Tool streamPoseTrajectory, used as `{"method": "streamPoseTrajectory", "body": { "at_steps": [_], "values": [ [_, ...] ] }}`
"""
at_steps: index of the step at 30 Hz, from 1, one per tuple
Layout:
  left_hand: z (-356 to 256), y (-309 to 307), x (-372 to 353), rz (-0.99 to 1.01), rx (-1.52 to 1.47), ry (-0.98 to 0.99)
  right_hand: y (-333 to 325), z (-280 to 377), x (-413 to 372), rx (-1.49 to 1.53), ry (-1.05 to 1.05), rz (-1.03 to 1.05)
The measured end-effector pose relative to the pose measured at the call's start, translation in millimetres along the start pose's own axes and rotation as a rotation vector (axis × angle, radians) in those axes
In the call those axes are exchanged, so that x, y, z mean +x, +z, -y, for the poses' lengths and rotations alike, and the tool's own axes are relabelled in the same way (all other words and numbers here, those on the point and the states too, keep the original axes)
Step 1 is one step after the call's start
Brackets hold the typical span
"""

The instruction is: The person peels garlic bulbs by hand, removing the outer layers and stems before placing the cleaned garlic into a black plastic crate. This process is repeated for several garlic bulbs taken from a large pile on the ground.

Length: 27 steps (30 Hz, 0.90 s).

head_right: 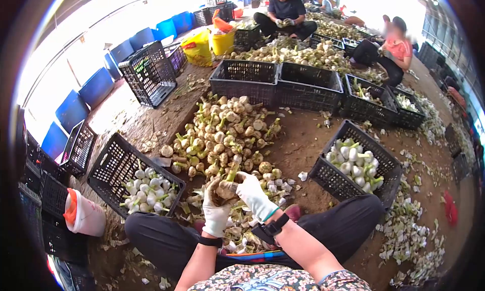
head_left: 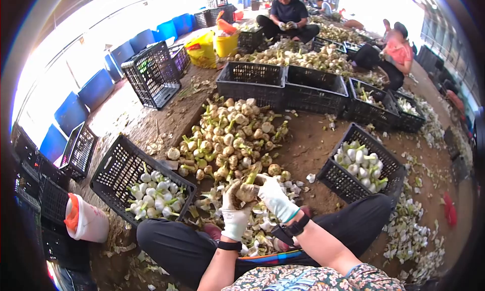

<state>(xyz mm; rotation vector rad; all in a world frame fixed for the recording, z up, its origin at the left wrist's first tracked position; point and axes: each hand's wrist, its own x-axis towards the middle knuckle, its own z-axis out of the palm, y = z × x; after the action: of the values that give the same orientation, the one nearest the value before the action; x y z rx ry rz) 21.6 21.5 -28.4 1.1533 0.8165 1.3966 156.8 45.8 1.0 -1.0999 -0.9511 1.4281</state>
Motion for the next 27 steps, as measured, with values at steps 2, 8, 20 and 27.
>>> {"method": "streamPoseTrajectory", "body": {
  "at_steps": [2,8,20,27],
  "values": [
    [-12.7,3.9,-5.3,0.021,0.075,0.068,-2.1,8.7,-11.6,0.115,0.017,0.025],
    [-16.0,7.9,-10.9,0.024,-0.011,0.018,-14.7,33.0,-37.5,0.153,0.033,0.161],
    [-41.1,22.8,-15.5,0.071,-0.511,-0.292,-37.8,27.9,-43.5,-0.261,-0.196,0.096],
    [-45.9,15.9,-10.3,-0.023,-0.347,-0.288,-35.1,-2.5,-39.5,-0.139,-0.144,-0.125]
  ]
}}
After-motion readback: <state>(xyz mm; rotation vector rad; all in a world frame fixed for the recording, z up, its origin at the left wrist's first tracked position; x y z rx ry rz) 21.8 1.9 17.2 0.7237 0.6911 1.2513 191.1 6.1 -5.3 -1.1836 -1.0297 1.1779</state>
